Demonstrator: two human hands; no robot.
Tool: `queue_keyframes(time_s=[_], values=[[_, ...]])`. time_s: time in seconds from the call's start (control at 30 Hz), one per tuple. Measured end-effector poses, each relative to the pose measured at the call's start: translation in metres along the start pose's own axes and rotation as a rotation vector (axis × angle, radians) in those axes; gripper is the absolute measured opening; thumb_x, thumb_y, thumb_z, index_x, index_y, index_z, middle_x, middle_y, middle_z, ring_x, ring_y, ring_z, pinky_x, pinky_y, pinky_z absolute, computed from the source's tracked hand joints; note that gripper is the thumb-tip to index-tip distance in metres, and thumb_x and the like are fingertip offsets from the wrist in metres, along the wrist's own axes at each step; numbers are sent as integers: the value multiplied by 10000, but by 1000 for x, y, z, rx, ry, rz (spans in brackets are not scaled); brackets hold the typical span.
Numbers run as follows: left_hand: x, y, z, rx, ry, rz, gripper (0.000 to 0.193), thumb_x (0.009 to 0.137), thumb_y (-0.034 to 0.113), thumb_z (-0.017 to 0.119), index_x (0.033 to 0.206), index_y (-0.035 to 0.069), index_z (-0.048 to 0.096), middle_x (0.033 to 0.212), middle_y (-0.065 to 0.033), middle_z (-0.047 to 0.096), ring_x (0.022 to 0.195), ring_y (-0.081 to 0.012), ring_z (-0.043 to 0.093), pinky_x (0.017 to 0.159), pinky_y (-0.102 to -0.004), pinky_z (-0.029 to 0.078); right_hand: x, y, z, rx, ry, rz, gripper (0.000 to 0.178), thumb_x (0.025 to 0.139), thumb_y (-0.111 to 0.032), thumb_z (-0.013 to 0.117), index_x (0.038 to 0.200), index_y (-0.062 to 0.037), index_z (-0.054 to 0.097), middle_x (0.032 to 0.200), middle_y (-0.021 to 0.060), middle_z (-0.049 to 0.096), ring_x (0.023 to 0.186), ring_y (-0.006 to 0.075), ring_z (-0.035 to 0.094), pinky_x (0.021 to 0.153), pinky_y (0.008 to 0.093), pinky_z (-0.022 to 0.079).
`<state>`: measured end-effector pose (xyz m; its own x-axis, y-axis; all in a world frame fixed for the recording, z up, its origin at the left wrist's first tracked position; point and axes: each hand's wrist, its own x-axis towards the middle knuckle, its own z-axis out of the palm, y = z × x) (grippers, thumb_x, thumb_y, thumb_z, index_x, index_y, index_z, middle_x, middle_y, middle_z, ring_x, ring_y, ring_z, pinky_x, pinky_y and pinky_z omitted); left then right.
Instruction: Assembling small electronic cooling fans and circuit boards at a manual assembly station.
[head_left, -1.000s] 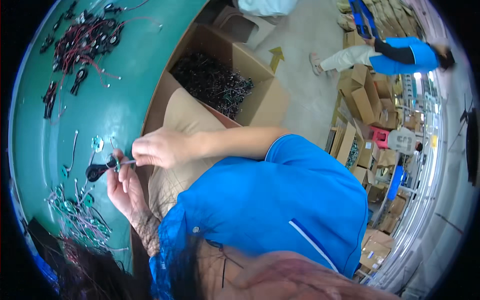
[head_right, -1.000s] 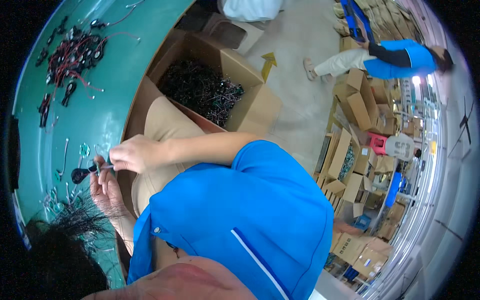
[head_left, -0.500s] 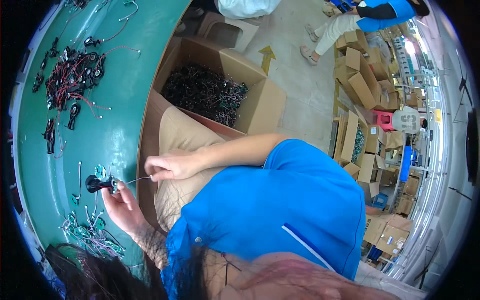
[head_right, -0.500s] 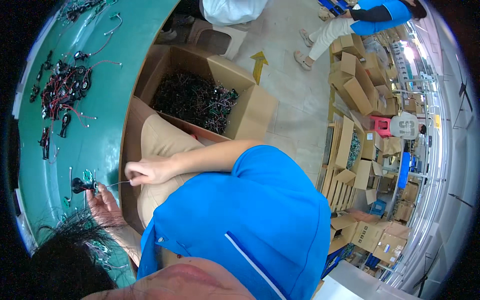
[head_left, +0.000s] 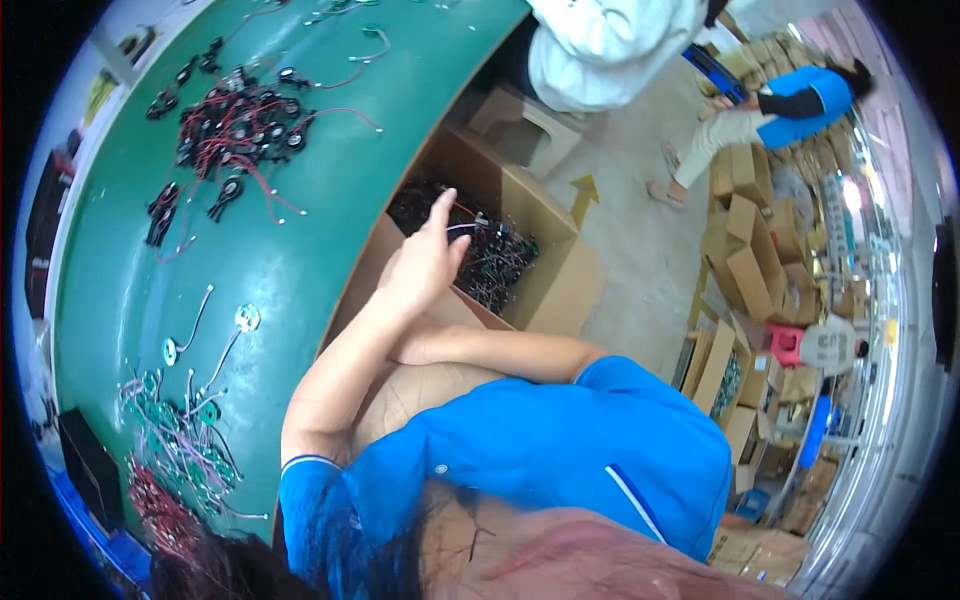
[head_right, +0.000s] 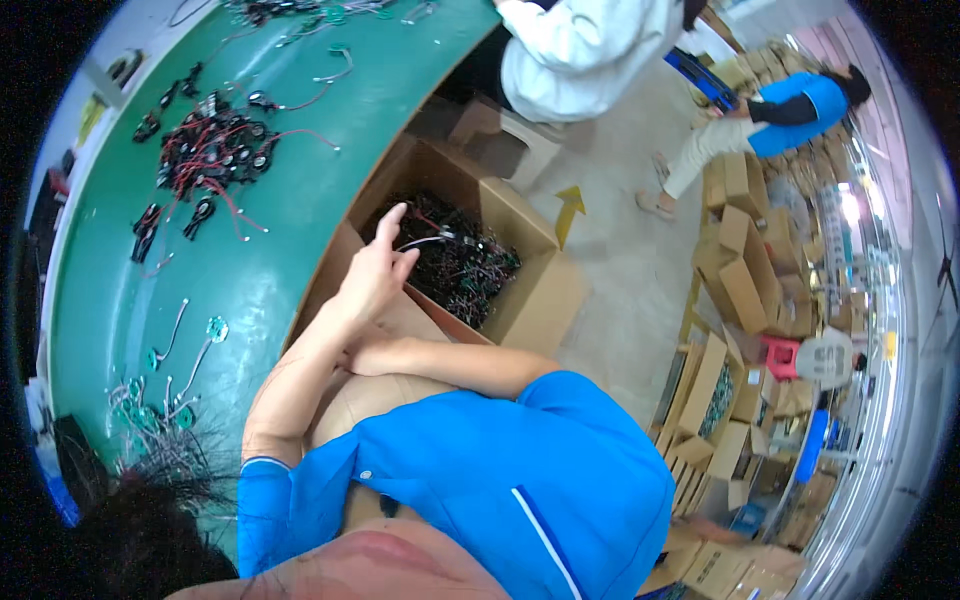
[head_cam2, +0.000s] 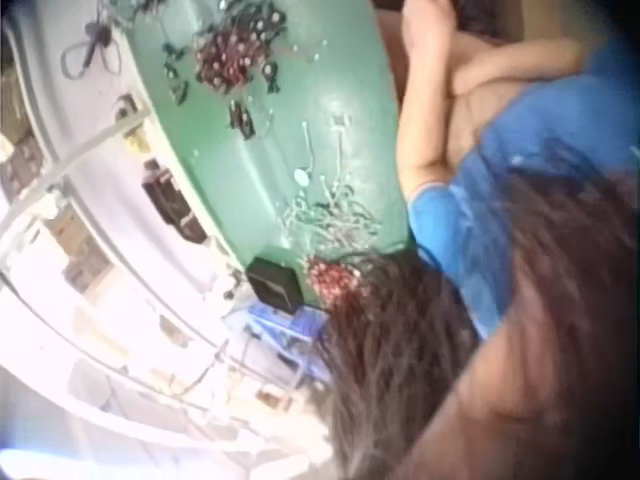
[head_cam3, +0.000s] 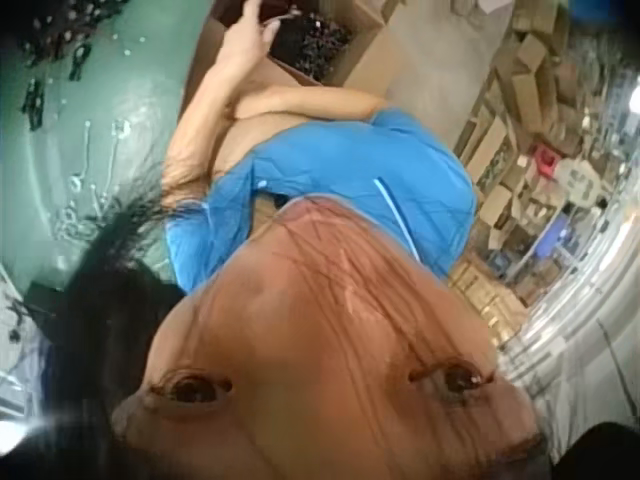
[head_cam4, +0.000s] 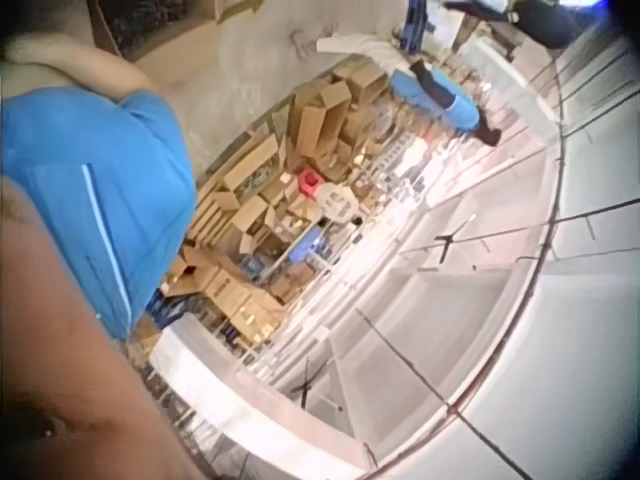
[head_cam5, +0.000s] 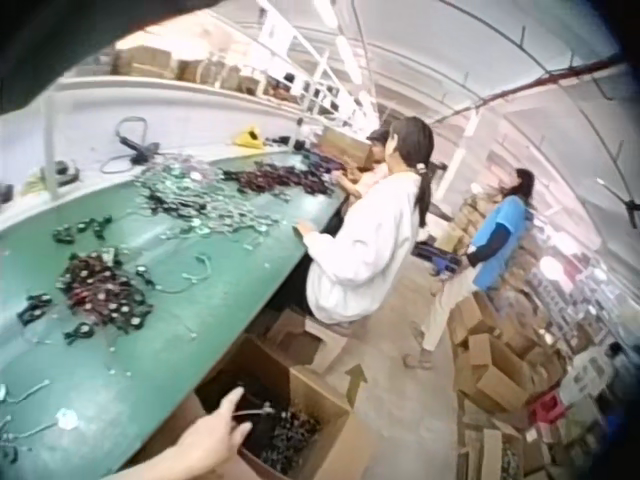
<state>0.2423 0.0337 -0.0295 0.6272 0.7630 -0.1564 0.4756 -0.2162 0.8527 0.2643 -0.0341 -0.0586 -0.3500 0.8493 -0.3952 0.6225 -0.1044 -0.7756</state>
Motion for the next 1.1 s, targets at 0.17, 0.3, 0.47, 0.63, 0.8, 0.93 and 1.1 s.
queue_keyframes(time_s=[0.17,0.3,0.47,0.63,0.8,0.93,1.1], values=[[-29,-16,-8,-63,140,107,525,869,98,560,1345,91,338,1168,-175,584,795,-260,648,684,-339,512,-2,-29,-17,125,62,154,392,923,-165,490,1287,-54,394,1217,172,465,1013,236,512,865,332,451],[-55,-19,-35,-75,386,191,401,861,77,558,1246,72,449,1111,-126,609,778,-254,633,675,-338,505,17,3,19,672,355,-262,350,887,-148,543,1210,-36,474,1090,166,556,918,234,561,783,331,479],[-107,-36,-96,151,661,189,311,816,60,586,1123,60,533,1051,-91,615,711,-252,604,628,-337,493,8,29,16,54,64,-252,149,878,-121,539,989,-32,584,748,57,593,632,189,542,576,301,436],[-153,-80,-150,551,1017,48,294,807,84,603,1096,75,550,1090,-70,598,917,-255,587,773,-335,487,12,17,14,150,-77,-82,114,890,-104,526,943,-31,596,697,13,562,592,121,485,548,243,394],[-184,-140,-204,956,1150,-415,310,802,234,645,1018,35,545,1013,-130,542,872,-301,551,726,-348,491,9,7,12,85,-125,-53,109,904,-95,522,960,-33,592,735,-2,546,618,65,446,559,193,372],[-192,-155,-210,1145,1018,-475,321,764,295,669,897,29,549,919,-130,515,808,-293,532,675,-378,489,9,8,10,65,-89,-72,104,897,-98,528,957,-41,590,727,-2,551,598,71,448,540,207,370],[-194,-165,-214,1012,1036,-416,225,803,198,630,903,12,556,913,-156,543,812,-304,541,688,-372,489,7,7,11,91,-53,-133,97,880,-103,538,944,-49,588,684,6,567,561,100,483,512,245,385]])
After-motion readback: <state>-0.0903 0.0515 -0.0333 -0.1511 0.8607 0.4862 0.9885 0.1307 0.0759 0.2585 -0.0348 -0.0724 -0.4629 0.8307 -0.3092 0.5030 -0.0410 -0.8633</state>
